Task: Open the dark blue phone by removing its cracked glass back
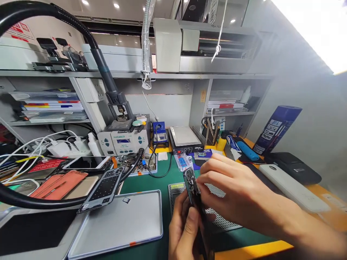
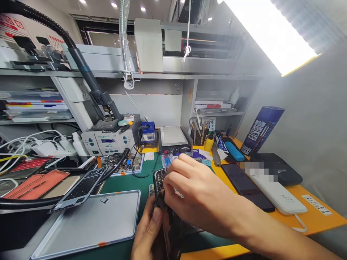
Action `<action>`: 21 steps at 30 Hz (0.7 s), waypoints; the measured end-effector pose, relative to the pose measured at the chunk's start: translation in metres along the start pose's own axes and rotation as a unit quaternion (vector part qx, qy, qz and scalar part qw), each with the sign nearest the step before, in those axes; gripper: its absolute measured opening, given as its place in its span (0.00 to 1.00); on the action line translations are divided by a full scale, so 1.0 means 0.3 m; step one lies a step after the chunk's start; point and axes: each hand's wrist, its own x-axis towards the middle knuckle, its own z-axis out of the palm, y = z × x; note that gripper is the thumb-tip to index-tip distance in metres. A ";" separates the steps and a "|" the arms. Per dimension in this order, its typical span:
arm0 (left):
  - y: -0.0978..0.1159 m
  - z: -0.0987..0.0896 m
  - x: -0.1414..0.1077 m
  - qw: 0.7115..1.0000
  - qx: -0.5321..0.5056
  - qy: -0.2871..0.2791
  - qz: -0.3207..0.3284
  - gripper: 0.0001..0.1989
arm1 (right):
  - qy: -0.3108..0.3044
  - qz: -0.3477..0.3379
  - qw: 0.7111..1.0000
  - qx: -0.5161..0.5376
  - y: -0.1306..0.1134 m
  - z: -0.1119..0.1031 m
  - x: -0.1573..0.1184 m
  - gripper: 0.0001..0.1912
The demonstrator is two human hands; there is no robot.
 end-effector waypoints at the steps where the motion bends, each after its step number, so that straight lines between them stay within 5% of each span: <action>1: 0.009 0.006 -0.005 1.000 -0.008 0.005 -0.017 0.26 | 0.009 0.014 1.000 0.004 0.001 -0.010 -0.003 0.06; 7: 0.067 0.018 -0.019 0.993 -0.024 -0.010 -0.114 0.28 | 0.072 0.060 0.995 0.034 0.014 -0.036 -0.027 0.04; 21: 0.046 -0.008 -0.021 0.991 -0.048 0.004 -0.123 0.32 | 0.049 0.104 0.989 0.087 0.004 0.029 0.014 0.07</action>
